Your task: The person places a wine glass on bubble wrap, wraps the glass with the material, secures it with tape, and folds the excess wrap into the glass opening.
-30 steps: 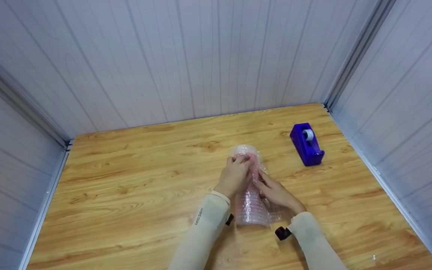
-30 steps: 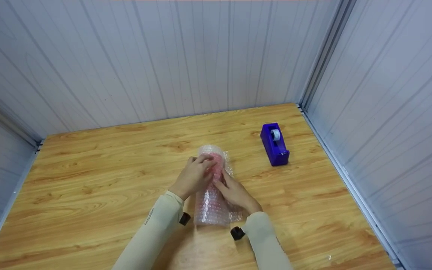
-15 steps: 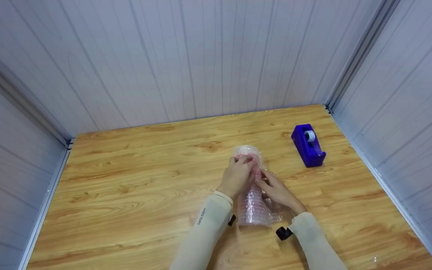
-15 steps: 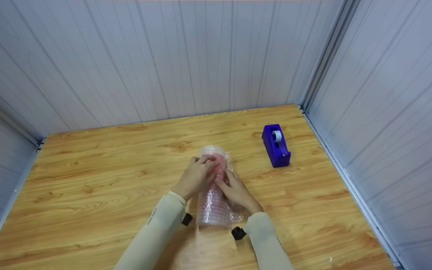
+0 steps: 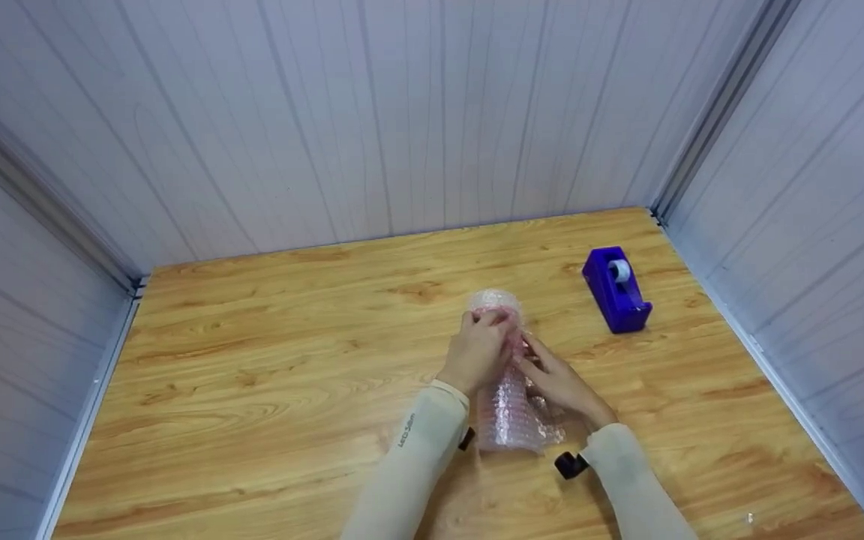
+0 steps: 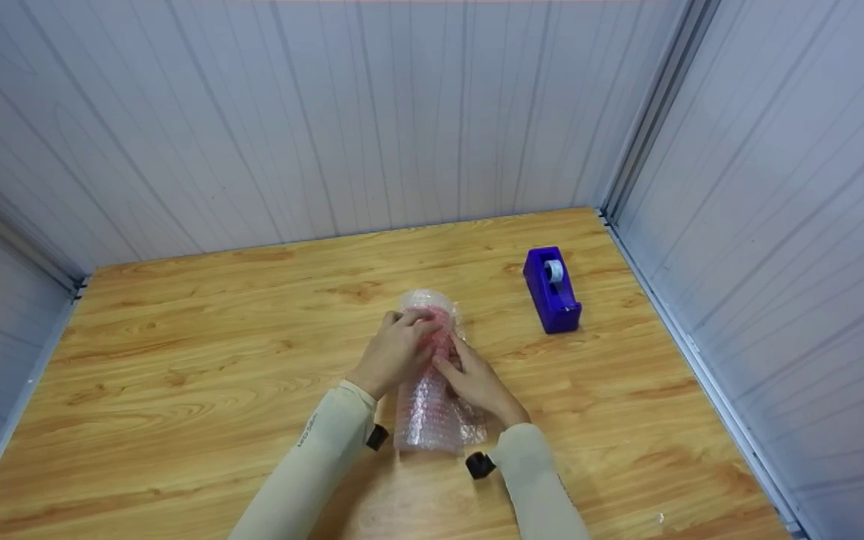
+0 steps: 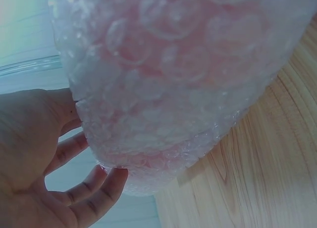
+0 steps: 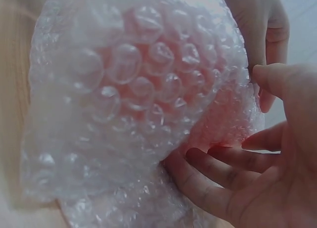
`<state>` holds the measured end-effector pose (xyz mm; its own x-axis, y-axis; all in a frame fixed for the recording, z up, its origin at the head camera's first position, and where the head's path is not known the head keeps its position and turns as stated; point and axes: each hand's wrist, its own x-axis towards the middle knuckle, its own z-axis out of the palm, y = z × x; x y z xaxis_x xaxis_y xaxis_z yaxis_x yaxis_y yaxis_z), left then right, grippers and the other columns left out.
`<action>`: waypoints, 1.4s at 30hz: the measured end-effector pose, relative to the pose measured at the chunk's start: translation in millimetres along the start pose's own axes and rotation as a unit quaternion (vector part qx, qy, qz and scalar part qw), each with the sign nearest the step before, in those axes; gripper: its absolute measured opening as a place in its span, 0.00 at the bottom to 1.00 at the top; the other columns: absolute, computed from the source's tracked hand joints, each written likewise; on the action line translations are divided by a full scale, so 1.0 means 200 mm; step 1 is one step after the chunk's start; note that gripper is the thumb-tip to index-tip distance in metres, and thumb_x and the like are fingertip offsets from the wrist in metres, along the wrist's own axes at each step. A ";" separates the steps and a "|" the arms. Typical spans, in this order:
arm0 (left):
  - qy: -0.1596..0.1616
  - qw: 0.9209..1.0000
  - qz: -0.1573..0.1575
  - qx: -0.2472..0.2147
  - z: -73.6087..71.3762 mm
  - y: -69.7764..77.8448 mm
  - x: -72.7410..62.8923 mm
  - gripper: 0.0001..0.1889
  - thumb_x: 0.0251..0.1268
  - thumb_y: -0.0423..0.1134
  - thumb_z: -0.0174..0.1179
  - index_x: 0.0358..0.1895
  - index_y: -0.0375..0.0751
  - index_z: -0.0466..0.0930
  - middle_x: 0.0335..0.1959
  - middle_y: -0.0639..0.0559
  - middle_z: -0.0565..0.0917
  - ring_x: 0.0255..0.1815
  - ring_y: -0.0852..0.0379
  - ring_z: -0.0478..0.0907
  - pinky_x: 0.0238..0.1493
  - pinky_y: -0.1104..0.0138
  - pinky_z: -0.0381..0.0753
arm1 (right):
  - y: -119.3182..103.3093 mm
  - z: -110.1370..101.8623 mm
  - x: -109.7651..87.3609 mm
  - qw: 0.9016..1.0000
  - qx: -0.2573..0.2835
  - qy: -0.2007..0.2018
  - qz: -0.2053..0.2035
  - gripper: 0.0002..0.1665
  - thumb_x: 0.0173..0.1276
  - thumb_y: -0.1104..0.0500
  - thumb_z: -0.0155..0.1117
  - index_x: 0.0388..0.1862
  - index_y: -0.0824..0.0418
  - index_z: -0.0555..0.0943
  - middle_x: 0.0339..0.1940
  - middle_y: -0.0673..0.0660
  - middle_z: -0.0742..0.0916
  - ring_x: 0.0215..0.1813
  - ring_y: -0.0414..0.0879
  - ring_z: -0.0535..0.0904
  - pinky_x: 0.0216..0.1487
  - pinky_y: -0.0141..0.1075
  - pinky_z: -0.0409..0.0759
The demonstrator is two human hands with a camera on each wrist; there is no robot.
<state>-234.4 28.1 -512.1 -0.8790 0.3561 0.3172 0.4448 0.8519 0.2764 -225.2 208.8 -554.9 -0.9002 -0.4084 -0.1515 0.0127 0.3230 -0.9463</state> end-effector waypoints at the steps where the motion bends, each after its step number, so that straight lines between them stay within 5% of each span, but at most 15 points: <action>1: 0.003 1.000 0.004 0.002 0.00 0.00 0.00 0.18 0.65 0.39 0.66 0.58 0.45 0.84 0.59 0.49 0.80 0.53 0.42 0.75 0.48 0.57 0.82 | 0.00 0.00 0.00 1.000 -0.002 0.000 -0.001 0.40 0.79 0.49 0.54 0.83 0.57 0.51 0.68 0.68 0.72 0.68 0.64 0.69 0.53 0.53 0.81; 9: 0.003 1.000 0.018 0.019 -0.01 -0.01 -0.02 0.16 0.69 0.40 0.62 0.58 0.45 0.83 0.59 0.53 0.82 0.57 0.49 0.78 0.60 0.58 0.75 | -0.01 0.01 -0.01 1.000 -0.025 0.003 -0.014 0.41 0.79 0.52 0.56 0.81 0.63 0.52 0.69 0.70 0.73 0.68 0.64 0.69 0.54 0.54 0.81; 17: 0.027 0.999 0.033 -0.023 0.01 -0.04 -0.06 0.17 0.69 0.36 0.62 0.60 0.41 0.82 0.63 0.43 0.79 0.61 0.42 0.75 0.63 0.55 0.74 | 0.01 0.00 0.00 0.997 -0.070 -0.002 -0.024 0.43 0.78 0.49 0.56 0.82 0.62 0.50 0.70 0.68 0.72 0.69 0.63 0.68 0.62 0.56 0.74; 22: 0.050 0.997 0.021 -0.062 0.02 -0.07 -0.08 0.14 0.68 0.33 0.62 0.55 0.38 0.83 0.60 0.40 0.78 0.56 0.42 0.76 0.60 0.58 0.77 | 0.02 0.01 0.00 0.998 -0.050 -0.005 -0.023 0.43 0.78 0.48 0.56 0.82 0.58 0.50 0.70 0.68 0.73 0.69 0.63 0.68 0.65 0.57 0.71; 29: 0.019 0.996 -0.003 -0.083 0.01 -0.07 -0.11 0.18 0.69 0.37 0.62 0.60 0.39 0.81 0.63 0.41 0.76 0.60 0.41 0.73 0.62 0.57 0.75 | 0.02 0.01 0.00 1.000 0.004 -0.016 -0.002 0.43 0.78 0.46 0.56 0.83 0.54 0.49 0.69 0.67 0.72 0.69 0.63 0.68 0.61 0.55 0.75; 37: 0.001 0.998 -0.010 -0.061 0.00 -0.06 -0.09 0.18 0.68 0.39 0.63 0.60 0.44 0.82 0.65 0.45 0.75 0.60 0.44 0.73 0.60 0.57 0.77 | 0.02 -0.01 -0.01 1.000 0.005 -0.022 -0.001 0.43 0.79 0.46 0.55 0.83 0.54 0.47 0.77 0.68 0.62 0.75 0.64 0.58 0.71 0.57 0.61; 42: -0.001 0.999 -0.013 -0.050 0.00 -0.04 -0.07 0.17 0.69 0.40 0.63 0.59 0.44 0.83 0.64 0.45 0.76 0.59 0.44 0.74 0.57 0.58 0.79 | 0.02 -0.02 -0.01 1.000 0.006 -0.016 -0.012 0.40 0.80 0.48 0.53 0.83 0.52 0.49 0.76 0.68 0.63 0.74 0.65 0.60 0.70 0.59 0.62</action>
<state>-225.1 15.5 -519.1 -0.8904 0.3354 0.3077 0.4372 0.8182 0.3735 -225.6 214.8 -556.5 -0.8863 -0.4421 -0.1382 -0.0029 0.3037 -0.9528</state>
